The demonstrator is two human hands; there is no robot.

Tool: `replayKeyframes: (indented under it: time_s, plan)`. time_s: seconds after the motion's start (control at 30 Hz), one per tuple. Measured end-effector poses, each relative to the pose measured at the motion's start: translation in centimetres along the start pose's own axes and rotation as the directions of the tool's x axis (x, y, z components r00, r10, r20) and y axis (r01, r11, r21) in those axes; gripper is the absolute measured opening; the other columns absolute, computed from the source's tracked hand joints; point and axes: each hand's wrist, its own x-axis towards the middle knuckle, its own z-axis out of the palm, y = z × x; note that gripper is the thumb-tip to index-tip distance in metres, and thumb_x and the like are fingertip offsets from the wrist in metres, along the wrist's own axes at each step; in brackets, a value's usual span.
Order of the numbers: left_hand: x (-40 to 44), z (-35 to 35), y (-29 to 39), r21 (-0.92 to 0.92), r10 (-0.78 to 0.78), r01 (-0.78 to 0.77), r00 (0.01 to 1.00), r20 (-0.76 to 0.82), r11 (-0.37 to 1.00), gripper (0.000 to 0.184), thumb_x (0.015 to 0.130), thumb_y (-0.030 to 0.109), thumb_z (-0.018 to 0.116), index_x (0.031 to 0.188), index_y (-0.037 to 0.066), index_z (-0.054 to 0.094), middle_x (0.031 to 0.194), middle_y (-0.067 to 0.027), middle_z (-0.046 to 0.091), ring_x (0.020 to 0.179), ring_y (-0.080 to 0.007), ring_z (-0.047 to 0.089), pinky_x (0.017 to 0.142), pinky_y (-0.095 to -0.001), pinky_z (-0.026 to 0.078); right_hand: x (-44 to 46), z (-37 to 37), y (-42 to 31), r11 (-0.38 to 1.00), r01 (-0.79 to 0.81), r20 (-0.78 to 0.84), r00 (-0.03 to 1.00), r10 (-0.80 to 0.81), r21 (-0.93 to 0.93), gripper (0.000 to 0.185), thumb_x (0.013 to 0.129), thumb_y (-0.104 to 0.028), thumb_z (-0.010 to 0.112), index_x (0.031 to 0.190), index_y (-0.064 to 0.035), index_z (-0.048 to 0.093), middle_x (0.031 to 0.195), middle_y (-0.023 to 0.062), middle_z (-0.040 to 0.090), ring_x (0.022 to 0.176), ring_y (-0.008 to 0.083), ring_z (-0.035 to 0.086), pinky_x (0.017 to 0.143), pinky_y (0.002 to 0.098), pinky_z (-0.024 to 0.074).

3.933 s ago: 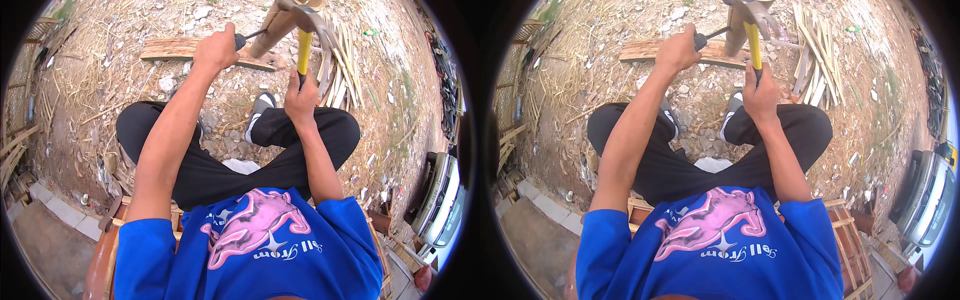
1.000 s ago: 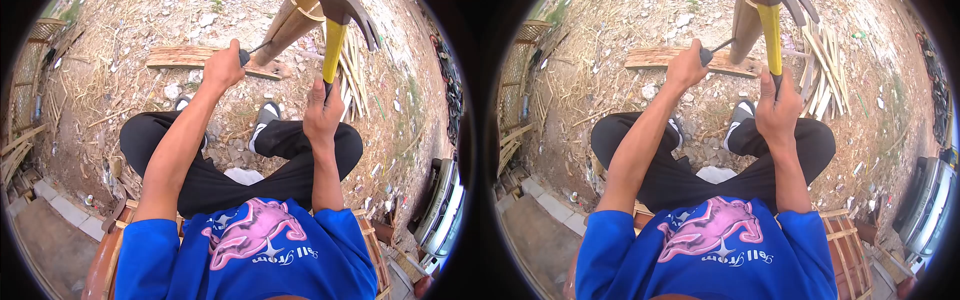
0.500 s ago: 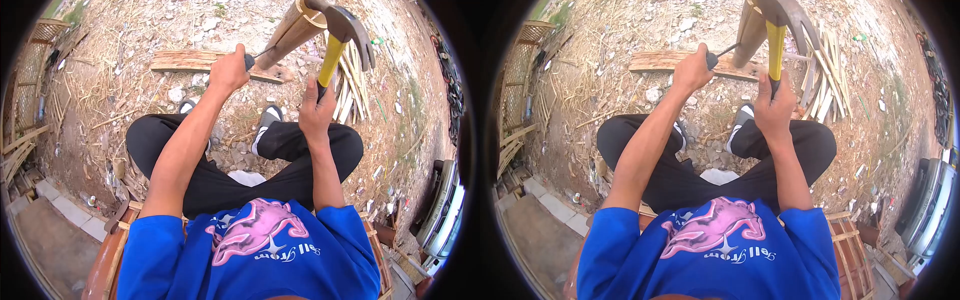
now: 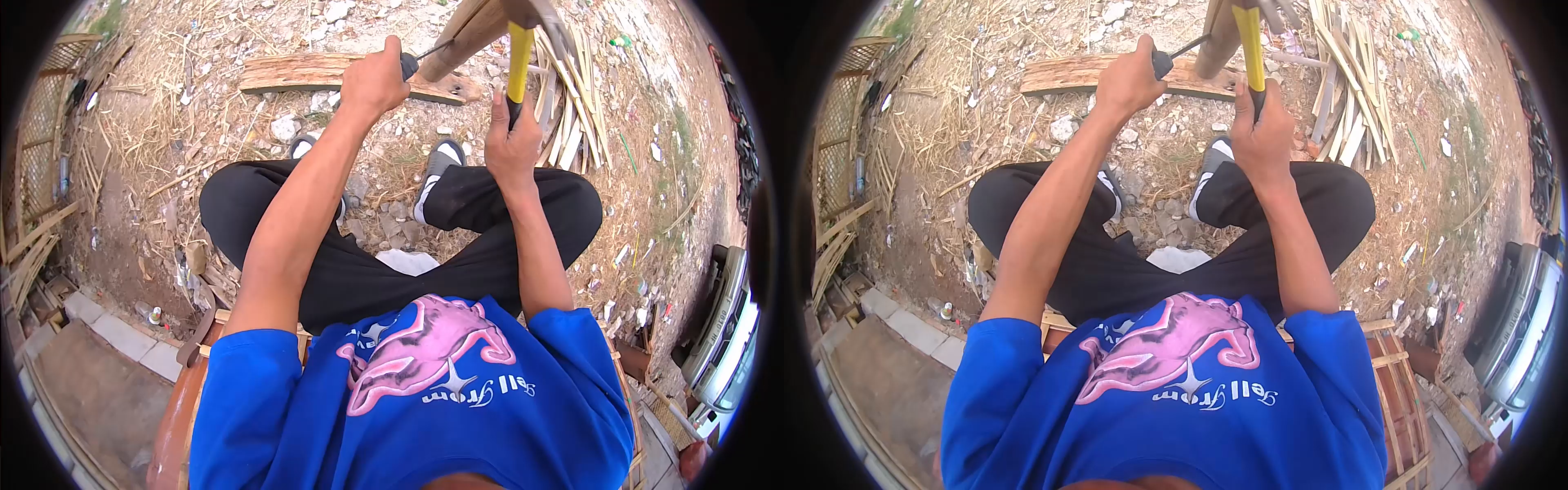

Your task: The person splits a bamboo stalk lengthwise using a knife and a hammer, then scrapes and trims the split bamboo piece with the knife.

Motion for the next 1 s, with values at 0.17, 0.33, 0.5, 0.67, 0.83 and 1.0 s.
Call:
replayKeyframes:
  time_s: [0.17, 0.33, 0.5, 0.67, 0.83, 1.0]
  plan:
    - [0.9, 0.2, 0.7, 0.006, 0.026, -0.026, 1.000, 0.004, 1.000, 0.046, 0.076, 0.017, 0.072, 0.112, 0.005, 0.047, 0.089, -0.0225, 0.070, 0.086, -0.0422, 0.068, 0.076, -0.0525, 0.052, -0.8, 1.1, 0.9, 0.989, -0.098, 0.102, 0.989, 0.109, -0.107, 0.032, 0.101, -0.032, 0.055, 0.099, -0.0007, 0.054, 0.072, 0.0259, 0.060, 0.070, 0.0489, 0.058, 0.060, 0.0507, 0.0424]
    - [0.7, 0.1, 0.5, -0.001, 0.027, -0.027, 1.000, -0.006, 1.000, 0.046, 0.076, 0.017, 0.071, 0.112, 0.005, 0.046, 0.091, -0.0233, 0.070, 0.087, -0.0427, 0.068, 0.075, -0.0527, 0.052, 0.2, -3.7, -5.7, 0.992, 0.102, -0.095, 0.991, -0.094, 0.080, 0.028, 0.102, -0.030, 0.055, 0.097, -0.0020, 0.052, 0.060, 0.0178, 0.054, 0.054, 0.0397, 0.057, 0.050, 0.0428, 0.0411]
    - [0.5, 0.0, 0.5, -0.003, -0.004, 0.004, 1.000, 0.002, 1.000, 0.043, 0.077, 0.013, 0.067, 0.113, 0.003, 0.045, 0.087, -0.0240, 0.069, 0.085, -0.0438, 0.068, 0.074, -0.0545, 0.052, -0.5, 2.0, 2.5, 0.978, -0.076, 0.083, 0.992, 0.094, -0.197, 0.026, 0.100, -0.027, 0.055, 0.104, -0.0012, 0.053, 0.074, 0.0303, 0.062, 0.073, 0.0519, 0.060, 0.062, 0.0594, 0.0410]
    - [1.2, 0.3, 0.9, -0.002, -0.028, 0.028, 1.000, 0.006, 1.000, 0.047, 0.075, 0.017, 0.072, 0.112, 0.005, 0.045, 0.089, -0.0240, 0.069, 0.086, -0.0429, 0.068, 0.074, -0.0525, 0.052, -0.1, -1.0, -1.3, 0.996, -0.072, 0.039, 0.996, 0.075, -0.055, 0.028, 0.102, -0.031, 0.053, 0.102, -0.0024, 0.053, 0.069, 0.0266, 0.060, 0.069, 0.0492, 0.060, 0.059, 0.0550, 0.0413]
    - [1.1, 0.8, 0.3, -0.008, -0.010, 0.010, 1.000, -0.018, 1.000, 0.047, 0.075, 0.016, 0.071, 0.113, 0.005, 0.045, 0.090, -0.0243, 0.069, 0.086, -0.0434, 0.068, 0.075, -0.0531, 0.052, 0.4, -2.8, -3.2, 0.996, -0.011, -0.059, 0.998, 0.016, 0.092, 0.033, 0.102, -0.032, 0.053, 0.099, 0.0008, 0.053, 0.070, 0.0244, 0.058, 0.064, 0.0440, 0.058, 0.058, 0.0466, 0.0427]
    - [1.8, 0.8, 0.2, -0.020, -0.070, 0.070, 0.997, -0.010, 0.997, 0.049, 0.074, 0.017, 0.074, 0.112, 0.006, 0.045, 0.091, -0.0250, 0.069, 0.087, -0.0437, 0.068, 0.075, -0.0521, 0.052, 0.0, 2.2, 4.0, 0.982, -0.105, 0.091, 0.989, 0.120, -0.158, 0.030, 0.100, -0.030, 0.054, 0.102, -0.0009, 0.055, 0.069, 0.0284, 0.061, 0.069, 0.0506, 0.060, 0.062, 0.0566, 0.0426]
